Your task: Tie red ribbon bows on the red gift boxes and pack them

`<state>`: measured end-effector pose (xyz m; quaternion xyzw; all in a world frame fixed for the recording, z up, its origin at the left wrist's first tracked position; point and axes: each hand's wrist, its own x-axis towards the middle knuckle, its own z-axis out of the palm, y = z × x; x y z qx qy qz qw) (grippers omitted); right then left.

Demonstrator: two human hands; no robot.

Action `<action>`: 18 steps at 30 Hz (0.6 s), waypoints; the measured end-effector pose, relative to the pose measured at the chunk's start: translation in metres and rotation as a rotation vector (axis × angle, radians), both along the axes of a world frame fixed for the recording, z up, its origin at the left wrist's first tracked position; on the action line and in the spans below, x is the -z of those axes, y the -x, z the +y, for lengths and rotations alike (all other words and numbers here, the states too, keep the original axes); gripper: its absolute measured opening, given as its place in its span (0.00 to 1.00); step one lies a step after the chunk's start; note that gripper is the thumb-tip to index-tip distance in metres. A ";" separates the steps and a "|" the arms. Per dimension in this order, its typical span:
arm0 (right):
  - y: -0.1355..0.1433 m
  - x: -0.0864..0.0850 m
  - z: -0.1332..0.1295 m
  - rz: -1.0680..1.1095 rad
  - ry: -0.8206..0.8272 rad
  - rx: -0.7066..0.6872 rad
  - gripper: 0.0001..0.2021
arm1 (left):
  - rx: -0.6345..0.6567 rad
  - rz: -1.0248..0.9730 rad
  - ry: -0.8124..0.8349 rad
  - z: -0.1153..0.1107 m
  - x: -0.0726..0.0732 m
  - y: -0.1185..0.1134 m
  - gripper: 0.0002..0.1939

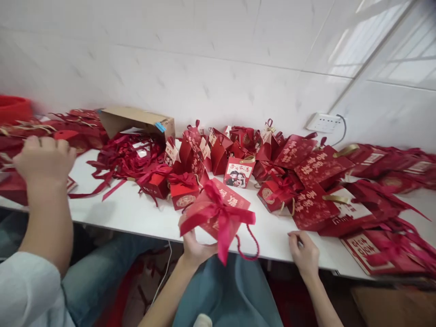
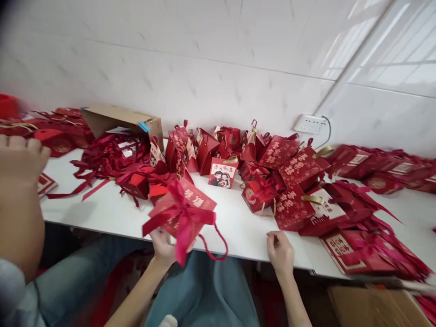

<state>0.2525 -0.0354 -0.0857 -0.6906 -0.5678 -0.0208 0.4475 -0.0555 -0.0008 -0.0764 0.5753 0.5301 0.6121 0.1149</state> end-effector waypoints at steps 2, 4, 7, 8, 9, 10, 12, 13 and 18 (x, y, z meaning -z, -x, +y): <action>0.002 0.000 0.001 0.023 0.034 0.024 0.13 | -0.008 0.097 0.006 -0.010 0.013 -0.027 0.52; 0.003 0.000 0.003 0.059 0.056 0.044 0.13 | -0.030 0.290 0.070 -0.018 0.018 -0.043 0.46; 0.007 -0.003 0.005 0.131 0.068 0.063 0.13 | 0.055 0.578 0.216 -0.032 0.016 -0.051 0.36; 0.008 -0.004 0.005 0.162 0.069 0.069 0.14 | 0.107 0.634 0.241 -0.038 0.014 -0.050 0.34; 0.009 -0.006 0.005 0.196 0.069 0.076 0.15 | 0.163 0.667 0.255 -0.043 0.012 -0.047 0.30; 0.011 -0.008 0.004 0.234 0.071 0.083 0.17 | 0.229 0.678 0.266 -0.047 0.009 -0.042 0.26; 0.016 -0.013 -0.001 0.316 0.083 0.087 0.20 | 0.418 0.625 0.296 -0.052 0.001 -0.030 0.12; 0.019 -0.016 -0.004 0.357 0.096 0.076 0.22 | 0.523 0.559 0.321 -0.050 -0.005 -0.024 0.08; 0.041 -0.043 -0.015 0.495 0.254 -0.124 0.28 | 0.586 0.181 0.390 -0.010 -0.049 -0.007 0.17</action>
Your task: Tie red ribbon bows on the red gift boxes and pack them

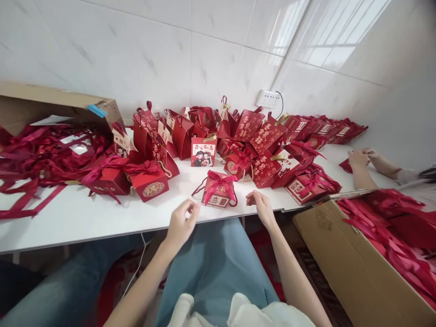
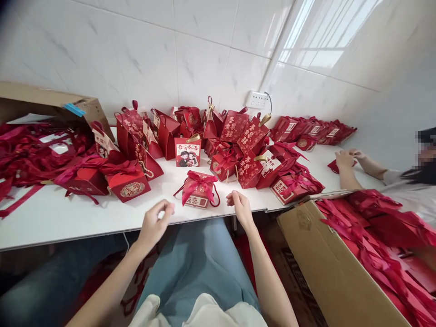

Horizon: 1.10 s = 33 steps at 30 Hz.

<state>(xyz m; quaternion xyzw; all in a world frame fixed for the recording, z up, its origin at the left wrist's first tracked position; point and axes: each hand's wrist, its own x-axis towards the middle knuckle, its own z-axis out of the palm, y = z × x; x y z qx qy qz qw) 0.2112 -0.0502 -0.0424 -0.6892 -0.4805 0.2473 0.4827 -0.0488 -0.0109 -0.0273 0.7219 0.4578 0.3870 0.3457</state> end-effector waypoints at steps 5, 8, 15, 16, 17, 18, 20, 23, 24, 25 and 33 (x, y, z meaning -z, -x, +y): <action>0.026 -0.029 0.006 0.049 0.147 -0.265 0.29 | 0.024 0.202 0.252 0.033 -0.032 -0.012 0.25; 0.038 -0.032 0.012 0.071 0.192 -0.332 0.28 | 0.185 0.178 0.461 0.032 -0.036 -0.019 0.26; 0.033 -0.030 0.020 0.153 0.220 -0.398 0.22 | 0.095 -0.006 0.584 0.032 -0.024 -0.020 0.21; 0.030 -0.030 0.020 0.162 0.222 -0.421 0.21 | 0.077 0.010 0.597 0.032 -0.022 -0.021 0.22; 0.027 -0.030 0.021 0.171 0.222 -0.444 0.21 | 0.073 0.020 0.612 0.032 -0.021 -0.022 0.22; 0.024 -0.030 0.022 0.184 0.220 -0.466 0.21 | 0.077 0.016 0.622 0.032 -0.021 -0.024 0.22; 0.020 -0.028 0.023 0.217 0.207 -0.495 0.20 | 0.089 -0.012 0.610 0.031 -0.021 -0.028 0.20; 0.017 -0.024 0.025 0.263 0.184 -0.519 0.20 | 0.104 -0.043 0.538 0.029 -0.021 -0.030 0.18; 0.016 -0.022 0.025 0.273 0.180 -0.524 0.20 | 0.104 -0.041 0.512 0.029 -0.021 -0.030 0.19; 0.016 -0.021 0.025 0.282 0.178 -0.529 0.20 | 0.093 -0.029 0.491 0.029 -0.021 -0.028 0.20; 0.016 -0.018 0.024 0.320 0.151 -0.530 0.20 | 0.052 0.049 0.502 0.026 -0.024 -0.030 0.19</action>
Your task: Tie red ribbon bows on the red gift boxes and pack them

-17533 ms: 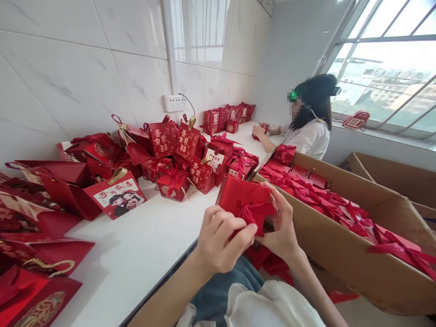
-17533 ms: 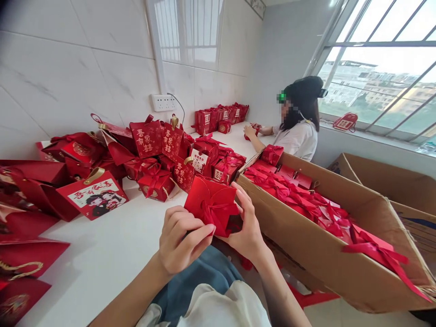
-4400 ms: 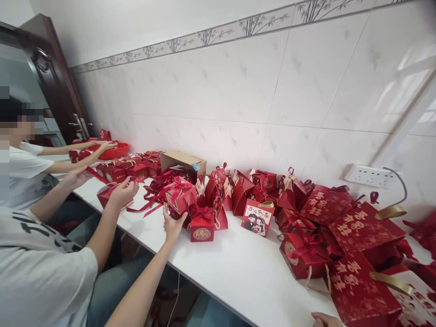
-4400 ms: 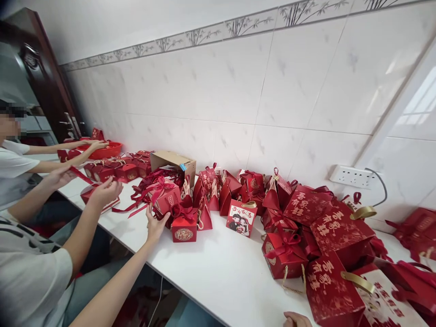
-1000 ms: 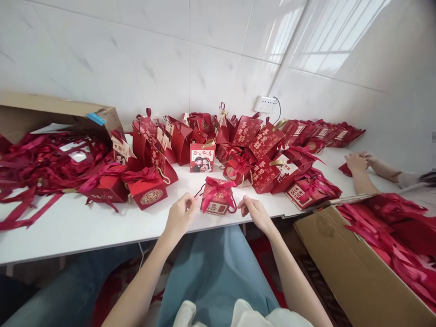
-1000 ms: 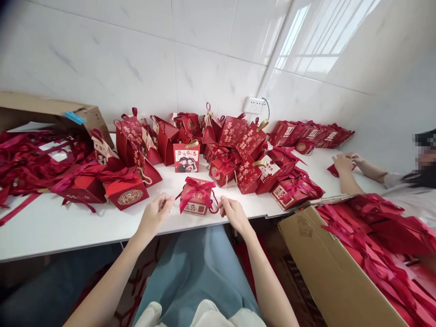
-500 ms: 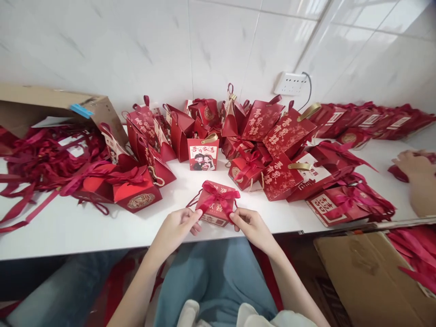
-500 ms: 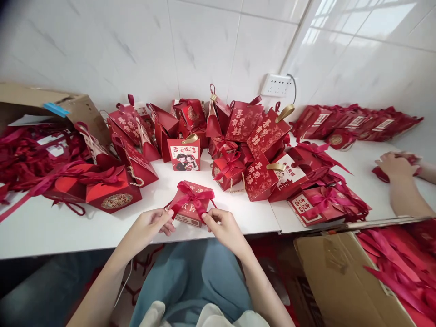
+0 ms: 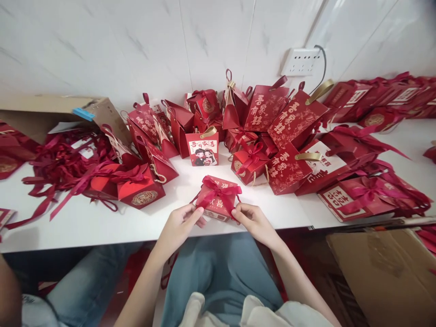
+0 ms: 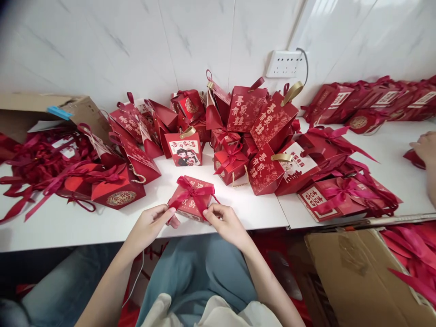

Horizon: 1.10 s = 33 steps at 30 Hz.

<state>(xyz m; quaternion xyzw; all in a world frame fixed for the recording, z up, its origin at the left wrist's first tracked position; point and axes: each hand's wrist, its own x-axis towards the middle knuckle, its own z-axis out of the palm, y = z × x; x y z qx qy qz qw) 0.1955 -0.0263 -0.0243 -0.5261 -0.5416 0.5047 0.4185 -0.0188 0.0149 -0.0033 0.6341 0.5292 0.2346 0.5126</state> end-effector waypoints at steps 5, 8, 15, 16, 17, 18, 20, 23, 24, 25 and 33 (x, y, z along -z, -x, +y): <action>-0.007 -0.001 -0.001 0.099 0.008 0.052 0.19 | 0.001 -0.131 -0.069 0.000 -0.001 0.009 0.18; -0.014 0.003 0.000 0.233 0.021 0.143 0.18 | -0.044 -0.236 -0.043 0.004 0.004 0.018 0.17; -0.029 0.008 0.003 0.479 0.028 0.361 0.19 | -0.407 -0.646 0.099 0.012 0.017 0.027 0.12; -0.032 0.007 0.002 0.500 0.026 0.407 0.19 | -0.475 -0.687 0.110 0.013 0.017 0.030 0.12; -0.035 0.006 0.000 0.504 0.020 0.444 0.19 | -0.525 -0.710 0.112 0.014 0.016 0.033 0.11; -0.039 0.005 -0.002 0.494 0.008 0.473 0.18 | -0.556 -0.720 0.105 0.015 0.016 0.037 0.11; -0.048 0.002 -0.008 0.477 -0.022 0.519 0.18 | -0.577 -0.723 0.089 0.018 0.014 0.046 0.12; -0.064 -0.004 -0.017 0.474 -0.081 0.614 0.17 | -0.618 -0.735 0.067 0.023 0.010 0.062 0.11; -0.070 -0.007 -0.020 0.474 -0.104 0.647 0.17 | -0.638 -0.742 0.054 0.024 0.008 0.066 0.10; -0.075 -0.010 -0.022 0.473 -0.127 0.675 0.16 | -0.657 -0.749 0.041 0.025 0.006 0.070 0.09; -0.097 -0.049 -0.024 0.440 -0.233 0.684 0.15 | -0.625 -0.794 -0.007 0.022 -0.020 0.079 0.08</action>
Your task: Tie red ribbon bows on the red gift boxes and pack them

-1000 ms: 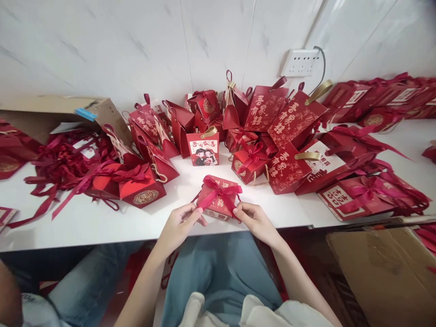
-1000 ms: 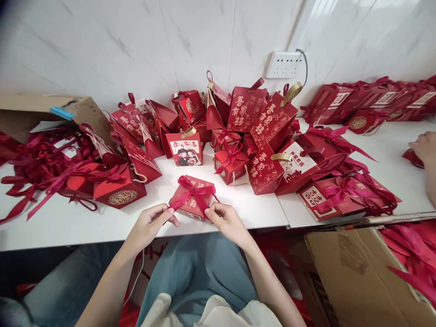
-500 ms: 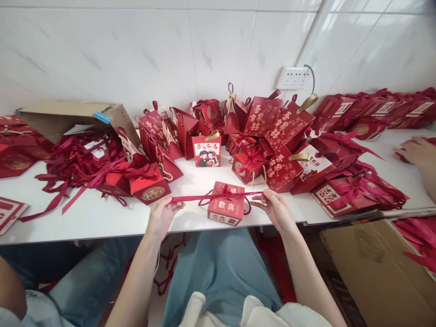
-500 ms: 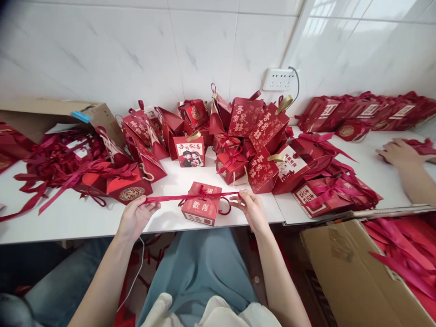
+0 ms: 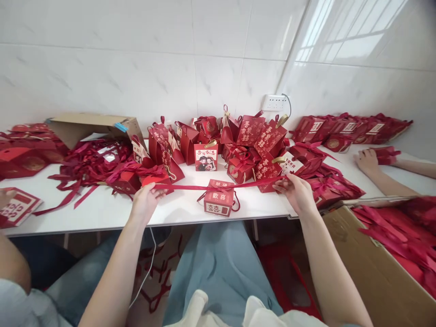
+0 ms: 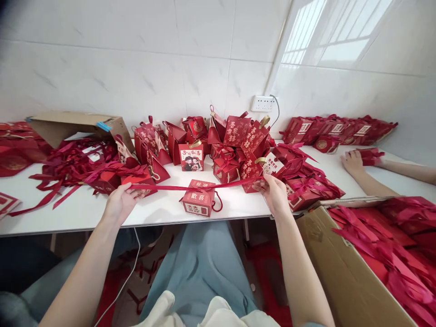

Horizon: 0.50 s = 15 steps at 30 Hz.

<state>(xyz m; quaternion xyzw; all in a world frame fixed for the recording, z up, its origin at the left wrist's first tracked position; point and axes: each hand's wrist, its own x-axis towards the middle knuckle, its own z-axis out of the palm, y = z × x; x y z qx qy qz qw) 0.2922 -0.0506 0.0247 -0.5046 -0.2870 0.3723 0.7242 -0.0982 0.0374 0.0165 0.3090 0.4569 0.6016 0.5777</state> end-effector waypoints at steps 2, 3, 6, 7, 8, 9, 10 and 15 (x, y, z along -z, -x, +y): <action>0.001 -0.006 0.003 -0.014 -0.007 -0.009 0.14 | 0.019 -0.004 -0.017 -0.001 -0.006 -0.001 0.06; 0.001 -0.007 0.005 -0.021 -0.007 -0.012 0.14 | 0.025 -0.005 -0.023 -0.001 -0.008 -0.001 0.06; 0.002 -0.008 0.008 -0.042 0.006 -0.023 0.15 | 0.038 0.000 -0.024 -0.002 -0.012 -0.001 0.06; 0.002 -0.008 0.008 -0.050 0.014 -0.029 0.15 | 0.042 0.006 -0.021 -0.003 -0.013 -0.002 0.06; 0.002 -0.008 0.008 -0.060 0.021 -0.037 0.15 | 0.046 0.015 -0.018 -0.003 -0.015 -0.002 0.05; 0.001 -0.009 0.007 -0.071 0.028 -0.047 0.15 | 0.053 0.026 -0.016 -0.003 -0.016 -0.002 0.05; 0.000 -0.010 0.006 -0.084 0.032 -0.060 0.16 | 0.059 0.041 -0.016 -0.003 -0.018 -0.003 0.05; -0.004 -0.026 -0.001 -0.198 0.041 -0.178 0.18 | 0.081 0.165 -0.043 0.003 -0.027 -0.007 0.08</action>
